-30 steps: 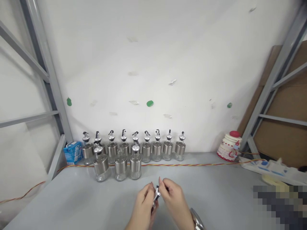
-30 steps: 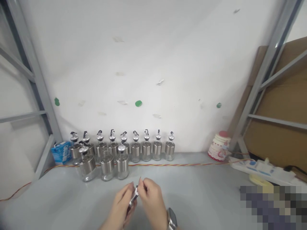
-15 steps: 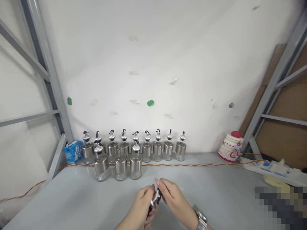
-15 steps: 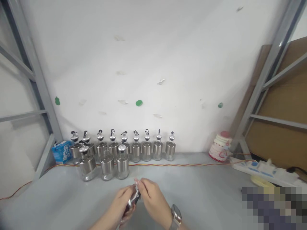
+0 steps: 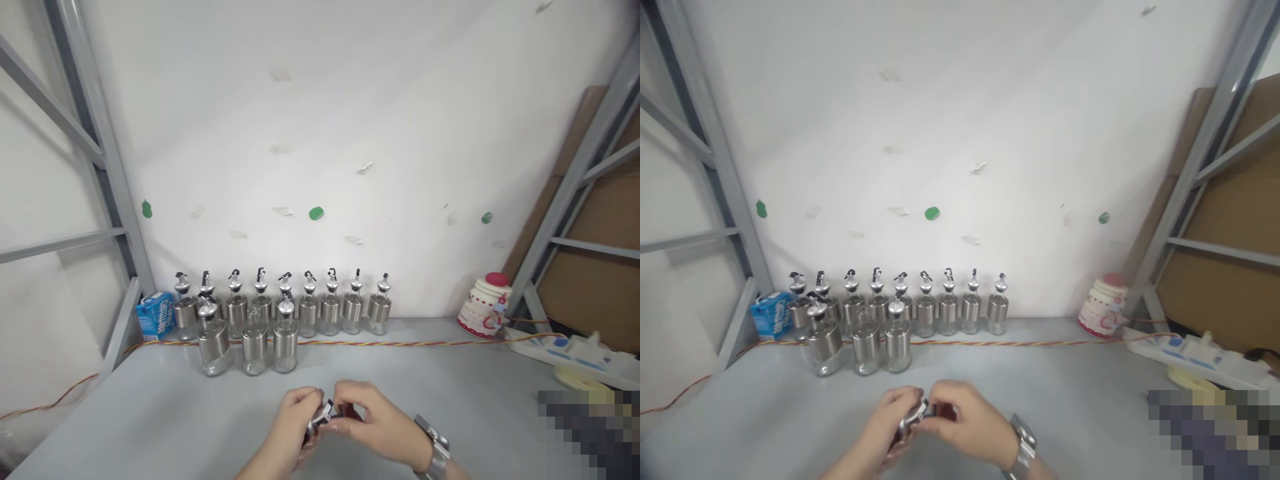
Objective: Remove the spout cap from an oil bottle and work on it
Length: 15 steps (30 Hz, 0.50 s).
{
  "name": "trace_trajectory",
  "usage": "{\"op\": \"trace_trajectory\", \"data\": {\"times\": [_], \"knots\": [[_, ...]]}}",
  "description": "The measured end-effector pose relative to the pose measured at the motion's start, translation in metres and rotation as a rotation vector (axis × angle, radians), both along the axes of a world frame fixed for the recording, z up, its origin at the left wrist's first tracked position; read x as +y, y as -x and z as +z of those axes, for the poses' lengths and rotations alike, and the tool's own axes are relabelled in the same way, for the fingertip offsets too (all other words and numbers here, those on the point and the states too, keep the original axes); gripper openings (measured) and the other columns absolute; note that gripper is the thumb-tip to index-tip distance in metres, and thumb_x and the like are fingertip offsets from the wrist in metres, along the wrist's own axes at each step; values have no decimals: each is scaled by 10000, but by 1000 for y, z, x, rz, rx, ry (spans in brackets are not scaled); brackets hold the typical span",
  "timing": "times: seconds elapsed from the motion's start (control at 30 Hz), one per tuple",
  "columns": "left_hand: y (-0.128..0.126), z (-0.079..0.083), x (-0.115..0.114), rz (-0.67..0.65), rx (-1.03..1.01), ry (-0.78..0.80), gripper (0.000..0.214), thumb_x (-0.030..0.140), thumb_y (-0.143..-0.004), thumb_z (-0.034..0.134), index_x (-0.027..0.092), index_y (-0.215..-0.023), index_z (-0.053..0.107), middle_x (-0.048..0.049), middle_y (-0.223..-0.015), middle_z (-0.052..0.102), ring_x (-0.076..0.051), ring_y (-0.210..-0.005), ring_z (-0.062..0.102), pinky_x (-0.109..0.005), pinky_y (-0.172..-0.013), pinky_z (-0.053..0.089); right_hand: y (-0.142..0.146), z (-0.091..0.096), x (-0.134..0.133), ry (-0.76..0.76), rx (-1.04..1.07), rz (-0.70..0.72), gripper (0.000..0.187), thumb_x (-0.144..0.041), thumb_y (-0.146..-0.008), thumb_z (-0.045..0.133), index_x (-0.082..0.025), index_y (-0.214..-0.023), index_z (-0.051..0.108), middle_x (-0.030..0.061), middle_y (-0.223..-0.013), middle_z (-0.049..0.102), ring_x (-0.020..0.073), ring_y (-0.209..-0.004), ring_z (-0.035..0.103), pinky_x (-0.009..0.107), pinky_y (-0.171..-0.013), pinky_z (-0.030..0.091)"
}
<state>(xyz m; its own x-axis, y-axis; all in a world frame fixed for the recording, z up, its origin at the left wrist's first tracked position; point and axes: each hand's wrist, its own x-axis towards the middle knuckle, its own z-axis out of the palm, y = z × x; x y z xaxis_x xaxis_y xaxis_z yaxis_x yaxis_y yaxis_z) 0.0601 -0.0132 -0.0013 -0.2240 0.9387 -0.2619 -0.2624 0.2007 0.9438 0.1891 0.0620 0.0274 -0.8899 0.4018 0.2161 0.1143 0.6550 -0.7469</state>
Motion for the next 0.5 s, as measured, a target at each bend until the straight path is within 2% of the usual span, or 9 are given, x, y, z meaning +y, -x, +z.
{"op": "trace_trajectory", "data": {"times": [0.1, 0.33, 0.5], "knots": [[-3, -4, 3, 72, 16, -33, 390, 535, -583, 515, 208, -450, 347, 103, -285, 276, -31, -232, 185, -173, -272, 72, 0, 2, -3, -38, 2, 50, 258, -319, -802, 523, -177, -612, 423, -59, -606, 403, 83, -579, 381, 184, -561, 318], [-9, -9, 9, 228, 46, -51, 440, 504, -543, 563, 215, -400, 264, 110, -348, 191, -33, -298, 212, -183, -328, 139, 0, 0, -8, -363, -34, 80, 181, -181, -861, 409, -186, -686, 455, -35, -659, 489, 99, -636, 438, 228, -692, 321], [-8, -7, 11, 261, 57, -39, 435, 469, -532, 564, 215, -387, 241, 105, -371, 186, -38, -331, 215, -186, -347, 138, 0, -7, -13, -525, -45, 41, 156, -128, -838, 390, -180, -711, 463, -1, -690, 511, 125, -681, 463, 273, -756, 314]]}}
